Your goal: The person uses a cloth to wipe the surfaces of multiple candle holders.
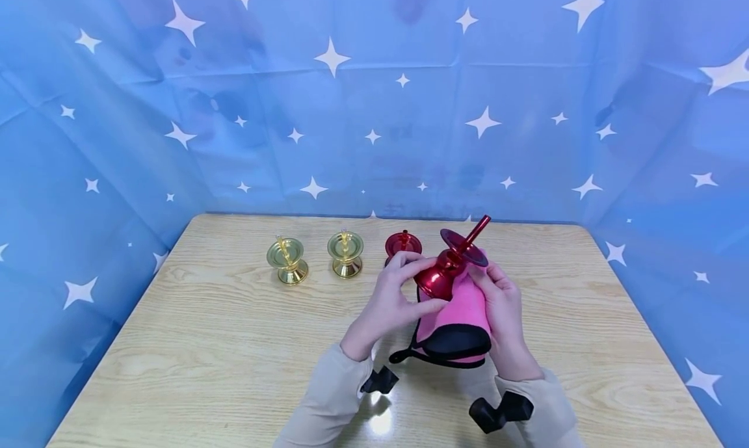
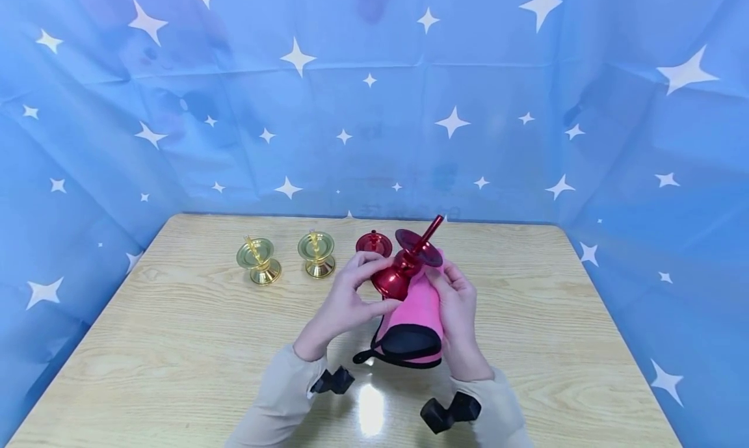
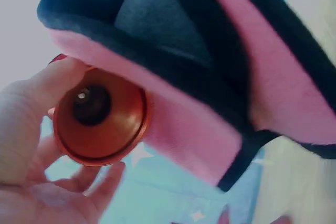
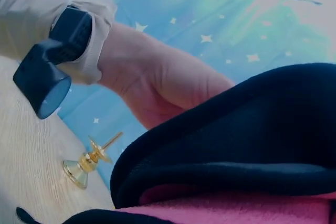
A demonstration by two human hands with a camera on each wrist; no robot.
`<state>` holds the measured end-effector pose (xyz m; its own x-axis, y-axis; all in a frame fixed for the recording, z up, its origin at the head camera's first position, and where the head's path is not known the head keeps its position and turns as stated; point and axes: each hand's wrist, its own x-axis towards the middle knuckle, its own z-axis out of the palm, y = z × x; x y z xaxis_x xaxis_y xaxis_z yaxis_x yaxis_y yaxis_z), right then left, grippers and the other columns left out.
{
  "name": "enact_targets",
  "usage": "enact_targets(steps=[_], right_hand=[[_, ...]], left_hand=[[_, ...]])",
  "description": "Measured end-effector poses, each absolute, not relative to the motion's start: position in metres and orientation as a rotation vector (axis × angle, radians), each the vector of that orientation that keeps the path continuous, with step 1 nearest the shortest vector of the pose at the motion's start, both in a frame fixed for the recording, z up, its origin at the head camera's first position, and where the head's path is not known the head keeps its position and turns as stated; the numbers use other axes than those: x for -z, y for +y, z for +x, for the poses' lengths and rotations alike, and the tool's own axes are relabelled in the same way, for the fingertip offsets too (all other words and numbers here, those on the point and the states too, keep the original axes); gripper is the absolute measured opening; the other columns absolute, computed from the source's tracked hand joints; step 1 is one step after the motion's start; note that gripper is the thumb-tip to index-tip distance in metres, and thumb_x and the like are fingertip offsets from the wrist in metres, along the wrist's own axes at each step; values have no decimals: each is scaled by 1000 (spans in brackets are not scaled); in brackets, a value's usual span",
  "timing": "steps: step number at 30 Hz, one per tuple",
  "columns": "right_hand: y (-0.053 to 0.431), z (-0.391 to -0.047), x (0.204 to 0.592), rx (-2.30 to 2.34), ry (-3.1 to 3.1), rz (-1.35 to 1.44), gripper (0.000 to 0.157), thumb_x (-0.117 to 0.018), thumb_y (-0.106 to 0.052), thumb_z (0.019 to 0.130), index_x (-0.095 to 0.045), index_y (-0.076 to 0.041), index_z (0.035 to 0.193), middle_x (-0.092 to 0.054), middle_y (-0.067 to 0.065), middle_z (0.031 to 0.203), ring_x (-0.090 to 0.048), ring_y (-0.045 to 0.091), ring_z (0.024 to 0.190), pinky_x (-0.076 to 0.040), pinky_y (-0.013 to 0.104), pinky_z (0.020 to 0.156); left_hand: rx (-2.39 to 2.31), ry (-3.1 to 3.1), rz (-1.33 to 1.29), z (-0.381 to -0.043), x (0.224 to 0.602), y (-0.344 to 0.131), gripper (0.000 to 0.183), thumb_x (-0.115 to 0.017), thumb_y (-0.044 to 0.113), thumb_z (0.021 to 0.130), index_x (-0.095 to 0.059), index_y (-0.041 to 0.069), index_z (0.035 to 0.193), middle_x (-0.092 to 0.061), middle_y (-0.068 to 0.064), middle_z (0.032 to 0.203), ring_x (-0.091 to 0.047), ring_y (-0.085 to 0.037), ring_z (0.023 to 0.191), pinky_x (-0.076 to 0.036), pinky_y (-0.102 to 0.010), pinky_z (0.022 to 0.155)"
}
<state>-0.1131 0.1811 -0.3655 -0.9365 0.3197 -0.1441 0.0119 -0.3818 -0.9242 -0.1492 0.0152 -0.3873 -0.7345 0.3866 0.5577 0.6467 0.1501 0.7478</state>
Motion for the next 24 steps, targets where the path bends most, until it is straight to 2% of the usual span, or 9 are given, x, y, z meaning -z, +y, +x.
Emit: enact_targets(steps=[3,6,10,16,19,24], right_hand=[[182,-112,364,-2458,-1615,-417,17,-59,-14,92,-69,-20,81,-66,-7,80,-58,3,74,-46,13,65],[181,-110,364,-2463,-1597,-383,17,-56,-13,94,-69,-19,84,-65,-6,81,-58,3,75,-46,13,65],[175,-107,363,-2408,-1546,-411,15,-56,-13,93,-70,-19,90,-67,-5,86,-59,5,81,-47,14,70],[164,-106,359,-2343,-1403,-407,17,-57,-6,92,-71,-15,91,-69,-2,86,-60,7,80,-48,16,70],[160,-105,356,-2363,-1337,-398,17,-57,-5,91,-72,-14,91,-70,-2,86,-60,7,79,-48,16,69],[157,-104,355,-2350,-1324,-404,16,-58,-7,91,-72,-15,92,-70,-2,87,-60,7,80,-48,16,69]], left_hand=[[1831,-2122,-931,-148,389,18,60,-85,5,64,-62,4,120,-56,-11,112,-50,-20,108,-47,-30,87],[2130,-1997,-772,-144,391,23,63,-83,-3,63,-54,0,119,-59,-14,113,-55,-19,108,-48,-31,89],[2380,-1750,-628,-138,392,31,63,-80,-10,64,-37,-6,111,-60,-22,117,-57,-26,111,-44,-34,96],[2404,-1584,-588,-129,396,41,60,-79,6,72,-38,-10,114,-50,-20,133,-49,-33,122,-40,-34,99],[2357,-1541,-618,-127,396,44,63,-78,11,75,-40,-11,121,-50,-22,133,-47,-35,122,-39,-36,99],[2367,-1488,-686,-127,398,47,63,-76,12,78,-38,-8,124,-49,-25,132,-52,-28,119,-42,-39,97]])
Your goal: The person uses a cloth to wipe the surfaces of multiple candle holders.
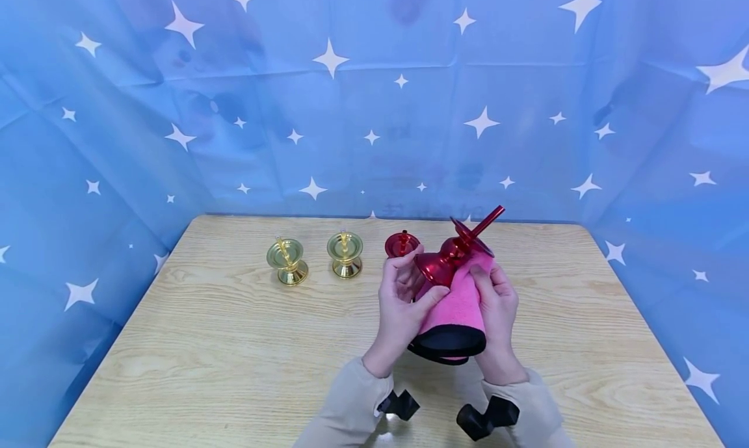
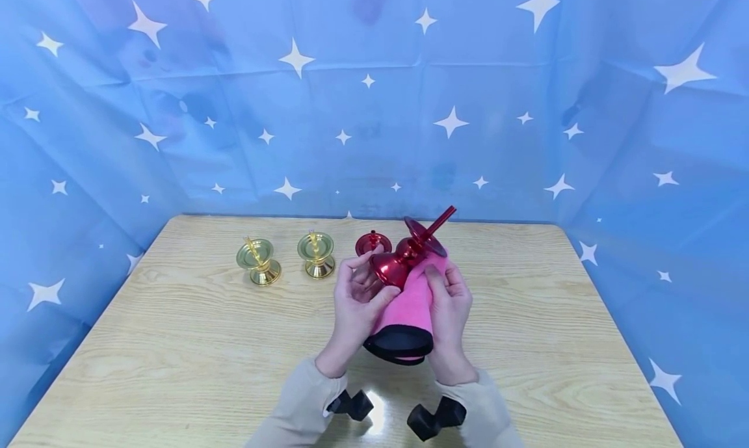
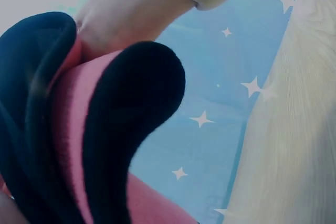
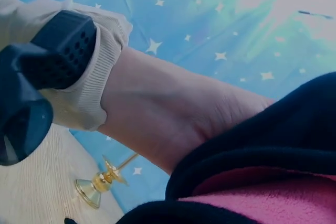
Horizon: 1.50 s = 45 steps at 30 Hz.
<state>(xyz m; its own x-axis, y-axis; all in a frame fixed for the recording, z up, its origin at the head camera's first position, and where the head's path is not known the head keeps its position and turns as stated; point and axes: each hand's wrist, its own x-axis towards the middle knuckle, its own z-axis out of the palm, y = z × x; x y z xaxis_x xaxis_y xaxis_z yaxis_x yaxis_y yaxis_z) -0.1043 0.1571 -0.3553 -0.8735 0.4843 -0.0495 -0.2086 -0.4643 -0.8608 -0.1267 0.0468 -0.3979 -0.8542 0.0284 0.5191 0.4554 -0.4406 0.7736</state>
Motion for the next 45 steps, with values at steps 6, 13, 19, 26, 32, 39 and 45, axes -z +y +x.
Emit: enact_targets(steps=[6,13,19,26,32,39,45], right_hand=[[157,-106,358,-2289,-1376,-414,14,-59,-9,91,-72,-14,92,-70,-2,84,-60,6,77,-48,16,67],[155,-107,372,-2081,-1584,-289,11,-63,-5,88,-70,-12,94,-66,-5,69,-58,3,59,-46,14,55],[150,-101,379,-1722,-1688,106,16,-62,9,83,-65,10,99,-68,-2,84,-57,6,63,-47,14,55],[146,-108,366,-1406,-1558,482,16,-66,4,80,-66,15,92,-67,14,91,-52,5,63,-38,12,51],[144,-109,363,-1342,-1618,626,16,-65,2,80,-65,18,85,-62,24,87,-60,10,84,-40,12,58],[157,-118,380,-1467,-1752,462,22,-61,20,73,-68,9,91,-65,17,89,-56,5,69,-40,12,48],[158,-117,373,-1789,-1709,160,18,-65,8,81,-69,6,99,-69,1,88,-61,10,73,-49,16,60]], left_hand=[[2373,-1473,-710,-130,398,47,62,-77,12,77,-39,-7,122,-49,-23,130,-54,-22,114,-46,-43,93],[2362,-1414,-633,-135,398,45,63,-78,7,75,-38,-10,122,-48,-28,124,-56,-15,103,-49,-35,88],[2383,-1308,-588,-142,396,41,66,-79,11,74,-37,-12,120,-53,-18,117,-58,-16,103,-50,-36,86],[2391,-1266,-603,-143,397,38,64,-77,6,75,-36,-15,118,-57,-8,114,-57,-17,103,-50,-37,87],[2435,-1263,-519,-139,395,36,61,-77,7,74,-38,-13,117,-55,-4,112,-56,-15,101,-51,-35,84],[2490,-1234,-466,-135,388,33,54,-82,23,70,-52,15,114,-53,-4,109,-55,-13,99,-50,-27,80],[2476,-1198,-547,-132,388,35,53,-81,23,72,-52,16,115,-55,0,110,-55,-12,99,-50,-28,80]])
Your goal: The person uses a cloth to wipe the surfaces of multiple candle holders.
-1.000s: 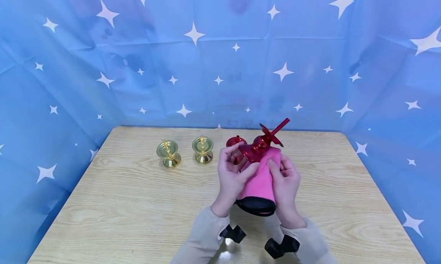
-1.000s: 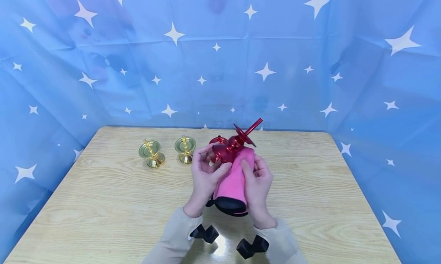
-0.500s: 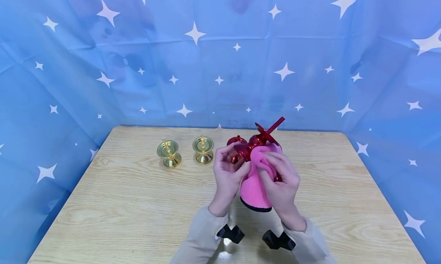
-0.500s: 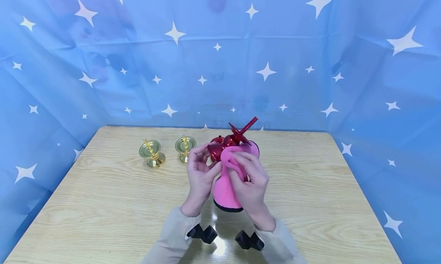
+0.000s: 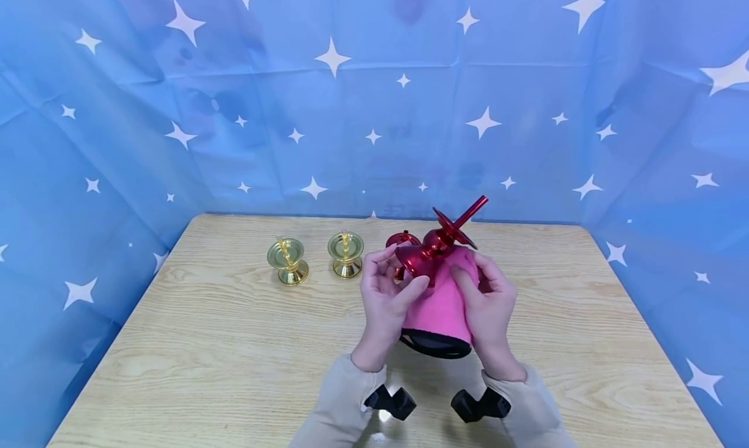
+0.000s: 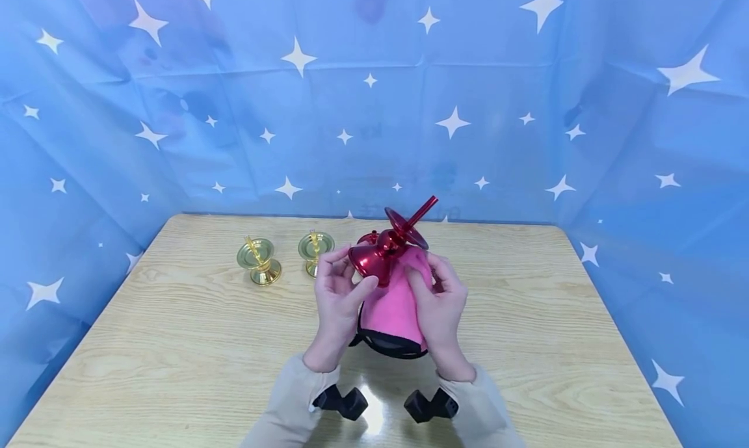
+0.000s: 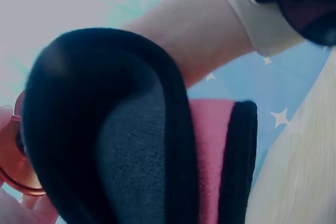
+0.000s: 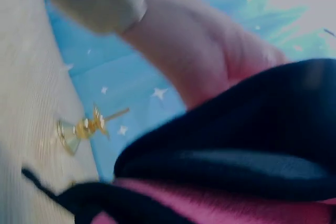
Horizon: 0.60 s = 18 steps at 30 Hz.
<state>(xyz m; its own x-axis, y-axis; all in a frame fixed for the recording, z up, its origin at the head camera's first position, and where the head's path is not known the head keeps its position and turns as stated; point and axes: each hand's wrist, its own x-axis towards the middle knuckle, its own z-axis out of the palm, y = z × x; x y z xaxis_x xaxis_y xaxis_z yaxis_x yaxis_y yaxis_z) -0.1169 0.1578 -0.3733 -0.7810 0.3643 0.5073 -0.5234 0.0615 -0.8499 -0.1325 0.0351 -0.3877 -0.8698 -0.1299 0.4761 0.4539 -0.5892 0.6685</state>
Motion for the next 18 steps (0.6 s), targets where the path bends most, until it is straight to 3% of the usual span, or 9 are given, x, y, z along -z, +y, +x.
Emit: enact_targets(steps=[5,9,12,14,18], right_hand=[[159,-120,371,-1884,-1870,-1,17,-65,5,83,-72,-5,95,-68,-5,80,-59,8,68,-47,18,57],[165,-130,369,-1965,-1947,-72,39,-59,7,84,-73,-29,83,-67,-14,80,-57,5,74,-45,16,61],[169,-135,368,-2006,-1976,-48,48,-56,7,85,-70,-39,80,-67,-17,84,-57,4,79,-45,15,63],[170,-134,368,-2016,-1985,27,44,-57,8,84,-72,-34,83,-68,-14,86,-57,6,80,-46,17,64],[167,-125,368,-1967,-1988,165,25,-61,8,83,-73,-11,93,-69,-7,90,-60,7,83,-49,19,65]], left_hand=[[2487,-1191,-603,-130,389,36,51,-81,19,73,-53,16,116,-58,-3,114,-56,-12,100,-51,-29,83],[2514,-1212,-644,-128,389,35,49,-80,18,74,-53,18,116,-58,-2,111,-56,-12,101,-50,-28,84],[2521,-1221,-639,-128,389,35,50,-80,20,74,-53,18,116,-57,-1,109,-56,-12,100,-50,-26,83],[2511,-1209,-620,-128,387,35,51,-80,20,74,-53,16,116,-57,-1,110,-55,-12,100,-50,-27,84],[2444,-1205,-553,-132,387,34,54,-81,21,73,-50,7,116,-56,-3,112,-55,-13,100,-50,-28,85]])
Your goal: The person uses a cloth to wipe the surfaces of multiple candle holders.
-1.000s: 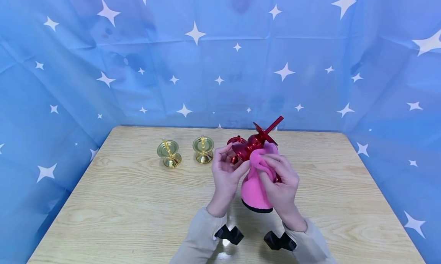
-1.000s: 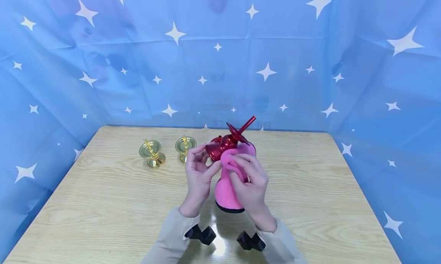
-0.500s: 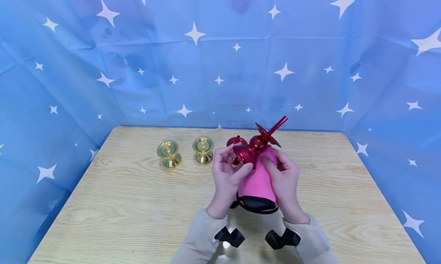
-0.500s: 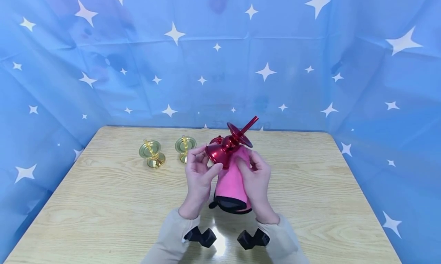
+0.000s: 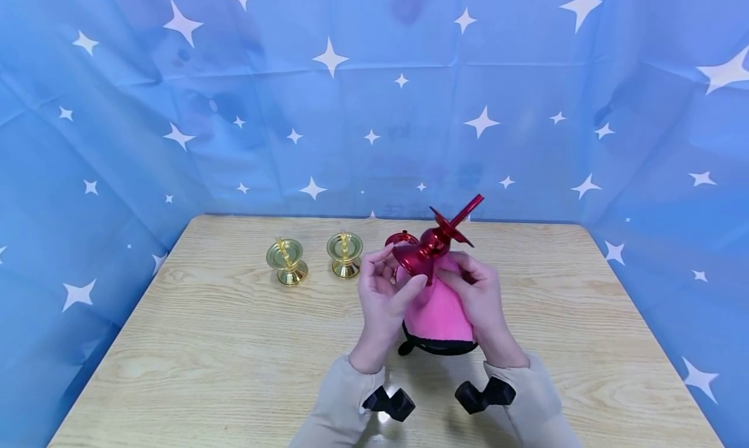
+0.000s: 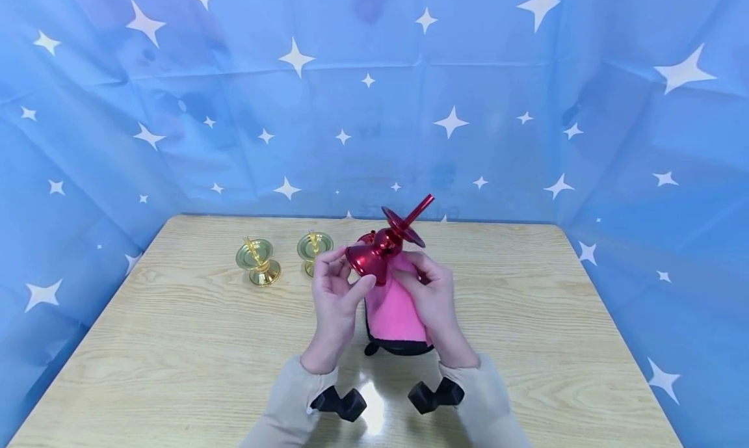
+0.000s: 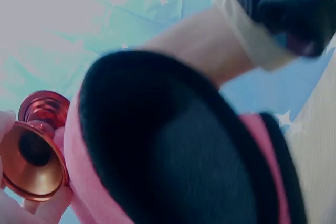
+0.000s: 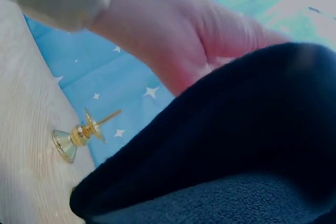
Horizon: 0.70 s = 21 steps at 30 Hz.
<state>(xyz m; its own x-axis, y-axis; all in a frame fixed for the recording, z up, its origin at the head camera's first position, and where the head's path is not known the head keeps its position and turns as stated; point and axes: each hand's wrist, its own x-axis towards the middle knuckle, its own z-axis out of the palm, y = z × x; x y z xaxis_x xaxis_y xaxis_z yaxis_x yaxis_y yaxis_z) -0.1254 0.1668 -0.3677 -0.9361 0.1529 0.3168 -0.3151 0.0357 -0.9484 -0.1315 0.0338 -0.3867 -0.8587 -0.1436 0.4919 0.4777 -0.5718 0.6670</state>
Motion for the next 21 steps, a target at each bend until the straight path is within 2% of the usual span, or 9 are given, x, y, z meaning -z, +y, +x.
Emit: enact_targets(steps=[3,6,9,13,15,17,19,21], right_hand=[[162,-114,365,-1887,-1955,210,16,-63,7,83,-70,2,97,-68,-4,92,-61,8,81,-50,18,64],[156,-105,360,-1781,-1817,302,19,-63,10,81,-68,8,99,-68,2,96,-63,10,80,-52,17,64],[149,-104,354,-1577,-1690,406,20,-65,14,77,-66,12,97,-67,10,94,-63,7,75,-50,14,62],[144,-108,348,-1245,-1705,491,20,-68,10,74,-69,9,94,-68,18,93,-64,14,81,-50,16,71],[143,-110,345,-1132,-1763,557,18,-68,2,78,-70,6,96,-68,19,95,-63,23,89,-48,18,81],[143,-109,342,-1009,-1835,614,18,-65,-7,84,-71,3,97,-67,18,97,-62,28,90,-46,18,87],[144,-108,338,-918,-1890,661,20,-61,-12,88,-72,2,98,-66,17,98,-62,30,90,-46,17,87],[144,-105,335,-864,-1918,684,20,-58,-10,88,-72,1,98,-66,17,97,-62,30,88,-45,17,85]], left_hand=[[2392,-1236,-520,-135,389,32,62,-80,23,74,-44,-5,115,-55,-5,114,-55,-15,102,-51,-31,84],[2355,-1269,-526,-137,395,32,65,-80,16,74,-38,-14,114,-55,-6,117,-55,-17,103,-52,-34,84],[2295,-1326,-580,-137,401,33,57,-77,1,73,-40,-15,112,-54,-12,121,-55,-19,106,-51,-38,85],[2030,-1440,-711,-139,406,34,50,-75,-13,67,-47,-9,109,-49,-27,120,-53,-30,112,-51,-41,84],[1821,-1481,-775,-141,407,32,49,-76,-10,68,-51,-6,110,-47,-32,118,-52,-35,112,-52,-41,83],[1617,-1504,-807,-143,408,31,45,-77,0,73,-53,-1,111,-49,-31,117,-53,-36,110,-53,-39,82],[1457,-1500,-819,-144,409,30,43,-75,10,77,-53,2,113,-50,-30,117,-53,-38,108,-53,-38,80],[1367,-1489,-812,-145,408,29,41,-72,16,81,-52,3,114,-51,-29,116,-53,-38,108,-52,-36,80]])
